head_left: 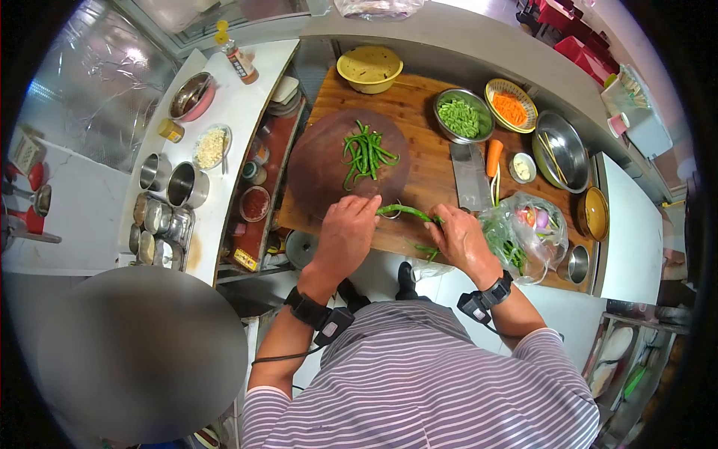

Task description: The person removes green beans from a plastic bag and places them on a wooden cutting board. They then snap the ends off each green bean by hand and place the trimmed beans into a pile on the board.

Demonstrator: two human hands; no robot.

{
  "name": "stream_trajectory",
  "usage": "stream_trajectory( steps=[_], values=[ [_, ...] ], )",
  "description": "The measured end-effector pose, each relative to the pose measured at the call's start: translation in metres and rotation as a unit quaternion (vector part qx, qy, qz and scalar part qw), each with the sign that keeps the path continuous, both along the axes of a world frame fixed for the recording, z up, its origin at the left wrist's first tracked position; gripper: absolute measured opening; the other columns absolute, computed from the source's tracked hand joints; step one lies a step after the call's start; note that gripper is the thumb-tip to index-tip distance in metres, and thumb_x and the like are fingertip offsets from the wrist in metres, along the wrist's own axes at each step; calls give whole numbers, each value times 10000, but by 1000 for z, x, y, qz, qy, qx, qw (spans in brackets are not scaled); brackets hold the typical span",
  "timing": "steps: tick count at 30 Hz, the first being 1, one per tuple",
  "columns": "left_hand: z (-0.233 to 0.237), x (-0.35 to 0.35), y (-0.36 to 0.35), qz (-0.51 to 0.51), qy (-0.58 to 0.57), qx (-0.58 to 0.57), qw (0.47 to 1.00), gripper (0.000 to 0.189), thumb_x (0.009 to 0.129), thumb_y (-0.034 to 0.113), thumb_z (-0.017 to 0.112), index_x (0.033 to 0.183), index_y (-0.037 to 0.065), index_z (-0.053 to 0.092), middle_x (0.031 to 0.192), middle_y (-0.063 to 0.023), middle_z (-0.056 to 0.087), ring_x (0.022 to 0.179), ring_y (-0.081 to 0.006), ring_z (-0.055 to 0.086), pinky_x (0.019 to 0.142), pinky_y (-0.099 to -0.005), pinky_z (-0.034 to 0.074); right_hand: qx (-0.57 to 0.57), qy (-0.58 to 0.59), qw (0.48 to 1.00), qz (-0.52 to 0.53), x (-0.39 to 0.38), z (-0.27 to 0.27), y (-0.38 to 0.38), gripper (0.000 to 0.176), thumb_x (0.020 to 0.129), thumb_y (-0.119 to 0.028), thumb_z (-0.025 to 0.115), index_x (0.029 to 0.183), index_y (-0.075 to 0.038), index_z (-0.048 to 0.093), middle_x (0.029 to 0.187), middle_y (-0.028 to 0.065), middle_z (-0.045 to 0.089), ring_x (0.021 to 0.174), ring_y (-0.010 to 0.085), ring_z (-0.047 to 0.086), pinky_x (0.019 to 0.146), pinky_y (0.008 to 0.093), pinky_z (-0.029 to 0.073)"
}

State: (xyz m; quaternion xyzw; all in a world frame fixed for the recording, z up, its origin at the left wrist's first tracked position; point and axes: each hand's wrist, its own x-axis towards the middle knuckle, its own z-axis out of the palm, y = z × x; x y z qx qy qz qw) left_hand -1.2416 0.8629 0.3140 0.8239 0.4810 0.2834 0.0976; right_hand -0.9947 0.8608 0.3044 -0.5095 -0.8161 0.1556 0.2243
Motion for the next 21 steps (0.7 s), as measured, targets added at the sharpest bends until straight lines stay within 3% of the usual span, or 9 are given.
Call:
stream_trajectory(
  steps=[5, 8, 11, 14, 15, 17, 19, 20, 21],
  values=[
    [-21, -8, -4, -15, 41, -51, 998, 283, 873, 109, 602, 1130, -3, 638, 889, -108, 627, 882, -290, 587, 771, -413, 478, -14, 9, 1000, 17, -5, 6, 0, 157, 879, -127, 632, 963, -24, 547, 844, 196, 581, 827, 407, 588, 712, 474, 474],
    [-27, -12, -6, -16, -6, -41, 999, 253, 902, 90, 564, 1117, -28, 626, 845, -183, 594, 836, -359, 578, 734, -438, 471, -15, 6, 1000, 13, -7, 7, 2, 147, 884, -134, 628, 945, -25, 551, 834, 192, 578, 814, 402, 583, 700, 471, 473],
    [-39, -19, -3, 20, -15, -72, 997, 212, 920, 110, 560, 1057, -29, 643, 840, -195, 612, 814, -370, 592, 720, -452, 477, 78, -35, 996, -12, -4, 7, 8, 122, 897, -143, 609, 936, -35, 567, 828, 179, 580, 800, 392, 582, 689, 463, 473],
    [-47, -25, 0, 121, -106, -30, 987, 202, 948, 143, 554, 975, -30, 654, 752, -175, 619, 696, -331, 610, 645, -415, 487, 135, 0, 990, -47, 6, 14, 17, 97, 914, -148, 585, 946, -57, 596, 818, 166, 589, 771, 383, 581, 672, 458, 474],
    [-48, -27, 1, 147, -140, -74, 976, 217, 958, 158, 550, 952, -34, 652, 706, -156, 613, 644, -293, 604, 612, -386, 481, 139, 1, 989, -45, 4, 17, 16, 97, 914, -148, 585, 946, -57, 596, 818, 166, 589, 771, 383, 581, 672, 458, 474],
    [-40, -25, 3, 171, -176, -113, 963, 238, 969, 172, 546, 929, -38, 650, 661, -137, 607, 592, -255, 599, 578, -357, 475, 14, 48, 997, -62, -7, 28, 5, 109, 928, -154, 571, 971, -66, 619, 811, 167, 613, 761, 389, 596, 671, 467, 481],
    [-27, -12, 0, 191, -258, -141, 936, 236, 975, 176, 546, 933, -35, 643, 599, -102, 565, 543, -193, 563, 535, -326, 446, 4, 100, 995, 6, -28, 35, -2, 153, 932, -183, 581, 973, -47, 636, 835, 199, 653, 785, 398, 633, 685, 483, 498],
    [-20, -5, -2, 187, -261, -137, 937, 236, 975, 176, 546, 933, -35, 643, 599, -102, 565, 543, -193, 563, 535, -326, 446, -6, 118, 993, -7, -29, 37, 1, 168, 927, -194, 597, 955, -36, 648, 851, 208, 661, 775, 411, 628, 674, 464, 501],
    [-13, 2, -4, 173, -278, -136, 935, 232, 976, 174, 544, 927, -33, 638, 605, -105, 565, 551, -194, 567, 539, -332, 446, -76, 188, 979, 14, -46, 19, -1, 184, 917, -203, 628, 958, -26, 658, 789, 181, 650, 711, 342, 650, 646, 407, 501]
  ],
)
